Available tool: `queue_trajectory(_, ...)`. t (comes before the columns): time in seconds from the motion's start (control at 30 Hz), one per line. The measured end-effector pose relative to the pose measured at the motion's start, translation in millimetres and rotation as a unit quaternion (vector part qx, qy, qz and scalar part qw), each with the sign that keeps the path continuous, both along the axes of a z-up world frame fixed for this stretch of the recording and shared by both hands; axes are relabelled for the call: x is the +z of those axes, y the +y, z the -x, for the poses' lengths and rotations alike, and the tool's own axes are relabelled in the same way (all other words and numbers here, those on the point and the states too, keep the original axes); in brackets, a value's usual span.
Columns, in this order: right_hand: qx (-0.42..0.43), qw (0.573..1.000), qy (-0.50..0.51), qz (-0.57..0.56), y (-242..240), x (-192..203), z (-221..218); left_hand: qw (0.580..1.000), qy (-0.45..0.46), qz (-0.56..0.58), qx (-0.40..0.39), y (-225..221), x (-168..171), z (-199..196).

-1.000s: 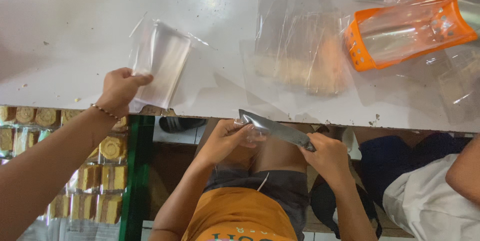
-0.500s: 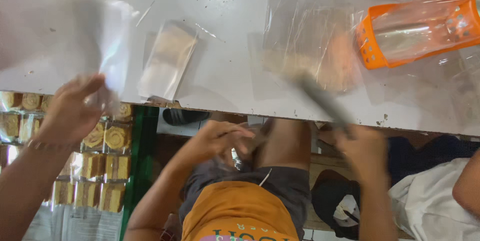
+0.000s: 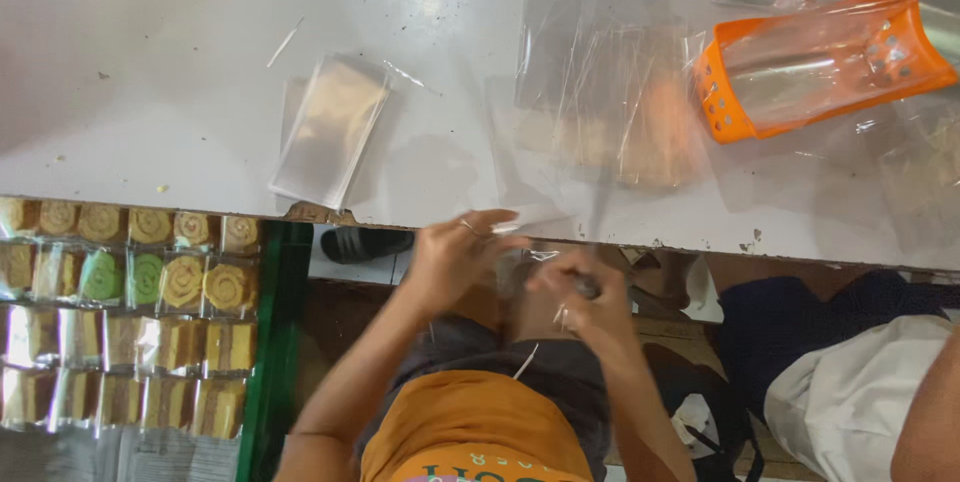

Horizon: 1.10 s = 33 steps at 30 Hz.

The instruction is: The person uses a knife to cut and separate thin plastic sheets from a stack on a white table.

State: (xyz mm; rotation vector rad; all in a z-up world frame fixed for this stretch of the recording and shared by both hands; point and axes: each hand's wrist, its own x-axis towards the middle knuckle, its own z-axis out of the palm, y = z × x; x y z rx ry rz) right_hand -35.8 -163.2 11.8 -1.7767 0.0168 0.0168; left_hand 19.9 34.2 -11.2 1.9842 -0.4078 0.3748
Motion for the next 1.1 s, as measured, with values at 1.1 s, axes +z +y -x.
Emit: queue_trajectory(1.1, -0.119, 0.967, 0.019, 0.222, -77, 45, -135, 0.984, -0.066, -0.056, 0.152, -106, -27, -188)
